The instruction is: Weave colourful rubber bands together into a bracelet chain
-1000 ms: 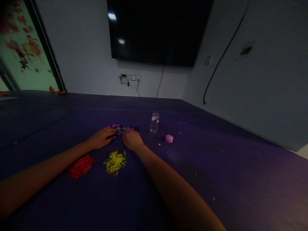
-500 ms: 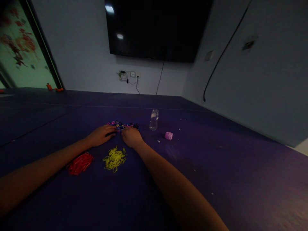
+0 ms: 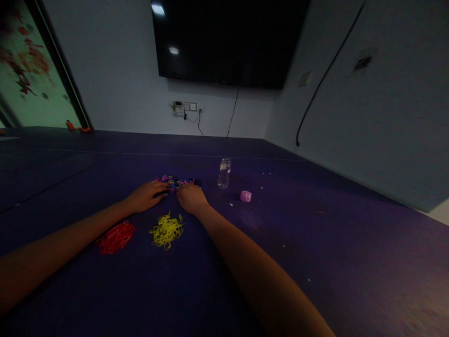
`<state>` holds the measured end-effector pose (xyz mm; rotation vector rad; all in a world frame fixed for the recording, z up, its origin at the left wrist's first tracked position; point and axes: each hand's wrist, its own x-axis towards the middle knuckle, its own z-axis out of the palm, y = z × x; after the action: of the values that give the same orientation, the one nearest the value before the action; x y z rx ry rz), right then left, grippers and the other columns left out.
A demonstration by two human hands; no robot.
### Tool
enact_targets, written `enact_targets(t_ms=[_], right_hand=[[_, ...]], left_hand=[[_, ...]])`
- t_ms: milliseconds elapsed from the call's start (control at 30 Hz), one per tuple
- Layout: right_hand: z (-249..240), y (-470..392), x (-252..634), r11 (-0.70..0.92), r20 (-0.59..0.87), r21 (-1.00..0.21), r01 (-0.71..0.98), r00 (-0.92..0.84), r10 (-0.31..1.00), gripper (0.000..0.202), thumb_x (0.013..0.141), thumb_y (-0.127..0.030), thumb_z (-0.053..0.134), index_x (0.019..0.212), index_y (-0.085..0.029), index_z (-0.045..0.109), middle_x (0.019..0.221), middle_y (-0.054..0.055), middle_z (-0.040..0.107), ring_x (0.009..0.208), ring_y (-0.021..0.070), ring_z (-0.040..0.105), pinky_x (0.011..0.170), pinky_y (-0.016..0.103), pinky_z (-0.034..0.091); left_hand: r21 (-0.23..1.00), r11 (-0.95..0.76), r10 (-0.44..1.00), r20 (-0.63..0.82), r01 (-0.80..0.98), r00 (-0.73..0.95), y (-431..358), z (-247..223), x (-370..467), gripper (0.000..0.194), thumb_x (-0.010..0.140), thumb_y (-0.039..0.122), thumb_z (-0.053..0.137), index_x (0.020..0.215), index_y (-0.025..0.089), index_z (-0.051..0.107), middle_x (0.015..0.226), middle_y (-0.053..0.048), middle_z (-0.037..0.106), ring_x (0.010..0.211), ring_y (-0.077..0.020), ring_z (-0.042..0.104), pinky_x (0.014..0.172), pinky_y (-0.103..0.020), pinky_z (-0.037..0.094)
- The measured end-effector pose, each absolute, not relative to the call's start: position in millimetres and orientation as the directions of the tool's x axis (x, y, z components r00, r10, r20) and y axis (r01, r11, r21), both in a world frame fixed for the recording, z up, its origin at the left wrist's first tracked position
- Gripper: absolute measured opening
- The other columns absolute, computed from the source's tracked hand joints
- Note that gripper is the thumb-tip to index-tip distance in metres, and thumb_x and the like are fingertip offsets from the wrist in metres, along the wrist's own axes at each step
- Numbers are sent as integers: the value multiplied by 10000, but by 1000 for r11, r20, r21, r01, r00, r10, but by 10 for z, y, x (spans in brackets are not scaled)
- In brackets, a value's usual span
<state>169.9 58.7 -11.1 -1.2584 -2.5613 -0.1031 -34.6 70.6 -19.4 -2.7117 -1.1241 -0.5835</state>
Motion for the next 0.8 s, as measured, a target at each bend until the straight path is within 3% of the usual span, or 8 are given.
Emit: enact_targets(t_ms=[800], right_hand=[[-84, 576, 1700, 621, 283, -34, 783, -588, 757, 322, 946, -227, 359, 1090, -113, 624, 1109, 133, 633, 1062, 220, 550, 938, 326, 383]], left_hand=[[42, -719, 651, 392, 694, 650, 687, -147, -344, 245, 908, 233, 471, 1079, 178, 637, 1125, -82, 646, 1067, -223, 571, 979, -399, 421]])
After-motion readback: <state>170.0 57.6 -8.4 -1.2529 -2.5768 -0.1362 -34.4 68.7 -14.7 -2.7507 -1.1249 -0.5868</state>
